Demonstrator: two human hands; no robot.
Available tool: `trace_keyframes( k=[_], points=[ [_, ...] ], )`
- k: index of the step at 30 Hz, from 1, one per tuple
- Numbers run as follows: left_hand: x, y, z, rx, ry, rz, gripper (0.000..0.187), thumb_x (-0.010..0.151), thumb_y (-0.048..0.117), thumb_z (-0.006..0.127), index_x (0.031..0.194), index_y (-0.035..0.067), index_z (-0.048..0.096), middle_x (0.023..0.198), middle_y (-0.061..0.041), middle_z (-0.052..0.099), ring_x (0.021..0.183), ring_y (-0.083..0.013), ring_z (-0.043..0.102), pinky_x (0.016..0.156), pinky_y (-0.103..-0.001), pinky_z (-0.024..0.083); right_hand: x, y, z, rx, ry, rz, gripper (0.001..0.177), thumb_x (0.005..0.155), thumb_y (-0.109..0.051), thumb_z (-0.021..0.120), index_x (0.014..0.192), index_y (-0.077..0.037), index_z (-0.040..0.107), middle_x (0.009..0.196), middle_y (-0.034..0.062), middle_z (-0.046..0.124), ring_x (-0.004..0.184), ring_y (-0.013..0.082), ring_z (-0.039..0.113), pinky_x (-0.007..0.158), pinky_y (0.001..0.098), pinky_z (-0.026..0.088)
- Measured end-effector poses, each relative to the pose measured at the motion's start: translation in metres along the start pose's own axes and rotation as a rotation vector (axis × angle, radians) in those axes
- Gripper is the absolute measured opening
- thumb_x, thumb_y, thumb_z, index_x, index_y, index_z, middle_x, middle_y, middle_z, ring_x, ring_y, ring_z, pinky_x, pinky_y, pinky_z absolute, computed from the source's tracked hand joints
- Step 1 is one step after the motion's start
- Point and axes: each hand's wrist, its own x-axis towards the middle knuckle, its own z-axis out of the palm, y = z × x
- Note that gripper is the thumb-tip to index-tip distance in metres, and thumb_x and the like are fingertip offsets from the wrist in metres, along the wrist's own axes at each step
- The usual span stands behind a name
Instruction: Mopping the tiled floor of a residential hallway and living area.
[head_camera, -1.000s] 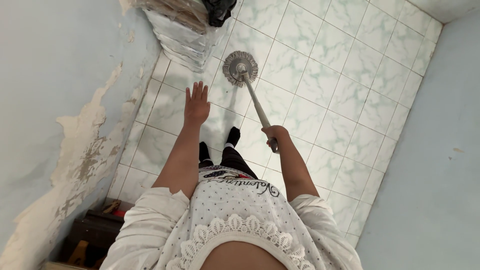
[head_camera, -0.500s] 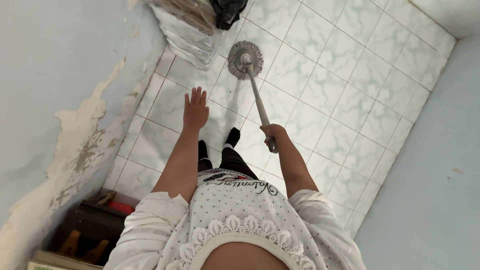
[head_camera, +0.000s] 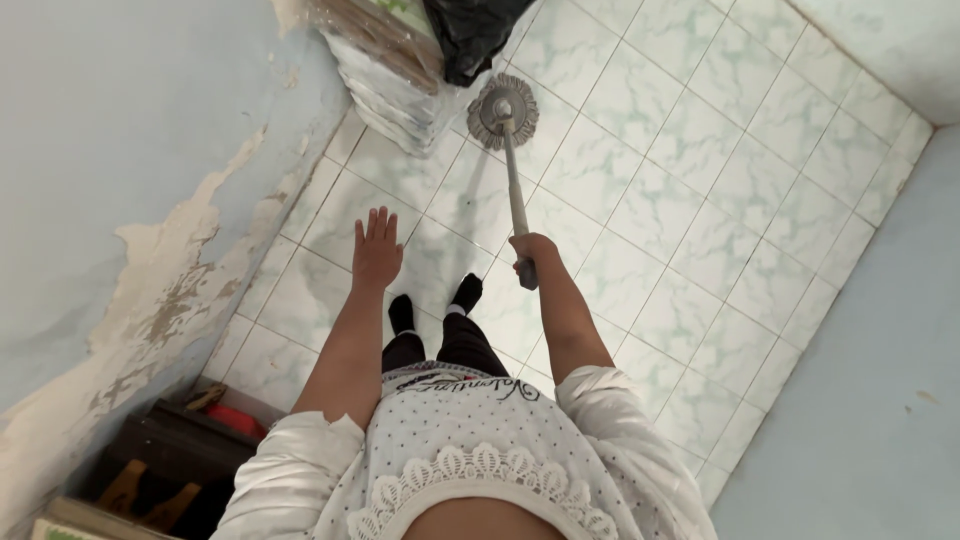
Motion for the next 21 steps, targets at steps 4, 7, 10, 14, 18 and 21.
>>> trace_keyframes(
  k=[4, 7, 10, 14, 18, 21],
  points=[
    [-0.003, 0.002, -0.015, -0.037, -0.041, 0.004, 0.070, 0.100, 0.033, 0.054, 0.160, 0.008, 0.029, 0.170, -0.013, 0.019, 0.158, -0.0297, 0.013, 0.126, -0.053, 0.010, -0.018, 0.018, 0.025, -0.007, -0.021, -0.004, 0.062, 0.099, -0.045, 0.053, 0.129, 0.009, 0.051, 0.078, 0.0116, 0.068, 0.062, 0.0236, 0.067, 0.058, 0.0422, 0.058],
    [-0.009, 0.000, -0.022, -0.032, -0.070, 0.009, 0.070, 0.102, 0.034, 0.052, 0.161, 0.008, 0.027, 0.171, -0.011, 0.018, 0.159, -0.0286, 0.011, 0.128, -0.052, 0.009, -0.037, 0.044, 0.043, -0.023, -0.008, 0.032, 0.063, 0.098, -0.047, 0.053, 0.129, 0.008, 0.052, 0.080, 0.0112, 0.069, 0.065, 0.0230, 0.068, 0.060, 0.0422, 0.059],
    [-0.010, -0.005, -0.016, 0.023, -0.061, 0.043, 0.069, 0.103, 0.035, 0.050, 0.161, 0.007, 0.027, 0.171, -0.012, 0.016, 0.159, -0.0279, 0.010, 0.127, -0.051, 0.008, -0.074, 0.062, 0.051, -0.044, 0.011, 0.054, 0.064, 0.098, -0.050, 0.055, 0.127, 0.007, 0.053, 0.080, 0.0099, 0.069, 0.066, 0.0219, 0.067, 0.060, 0.0413, 0.058],
    [-0.015, -0.003, -0.012, 0.014, -0.068, 0.089, 0.068, 0.103, 0.034, 0.049, 0.162, 0.010, 0.026, 0.171, -0.010, 0.015, 0.158, -0.0270, 0.009, 0.127, -0.051, 0.007, -0.113, 0.082, 0.061, -0.014, 0.001, 0.125, 0.061, 0.097, -0.051, 0.058, 0.125, 0.004, 0.057, 0.078, 0.0082, 0.065, 0.063, 0.0205, 0.063, 0.056, 0.0406, 0.055],
    [-0.017, 0.003, -0.015, -0.052, -0.029, 0.142, 0.068, 0.102, 0.032, 0.052, 0.162, 0.010, 0.029, 0.172, -0.010, 0.019, 0.160, -0.0271, 0.012, 0.130, -0.051, 0.008, -0.119, 0.105, 0.060, -0.049, 0.024, 0.066, 0.059, 0.098, -0.048, 0.062, 0.124, 0.004, 0.055, 0.078, 0.0103, 0.064, 0.062, 0.0207, 0.062, 0.054, 0.0392, 0.054],
    [-0.013, 0.000, -0.007, -0.092, -0.007, 0.171, 0.068, 0.098, 0.030, 0.056, 0.158, 0.008, 0.033, 0.169, -0.012, 0.022, 0.156, -0.0296, 0.015, 0.125, -0.053, 0.009, -0.146, 0.104, 0.058, -0.073, 0.035, 0.053, 0.056, 0.097, -0.048, 0.062, 0.123, 0.001, 0.057, 0.077, 0.0098, 0.063, 0.061, 0.0201, 0.061, 0.052, 0.0395, 0.052]
  ],
)
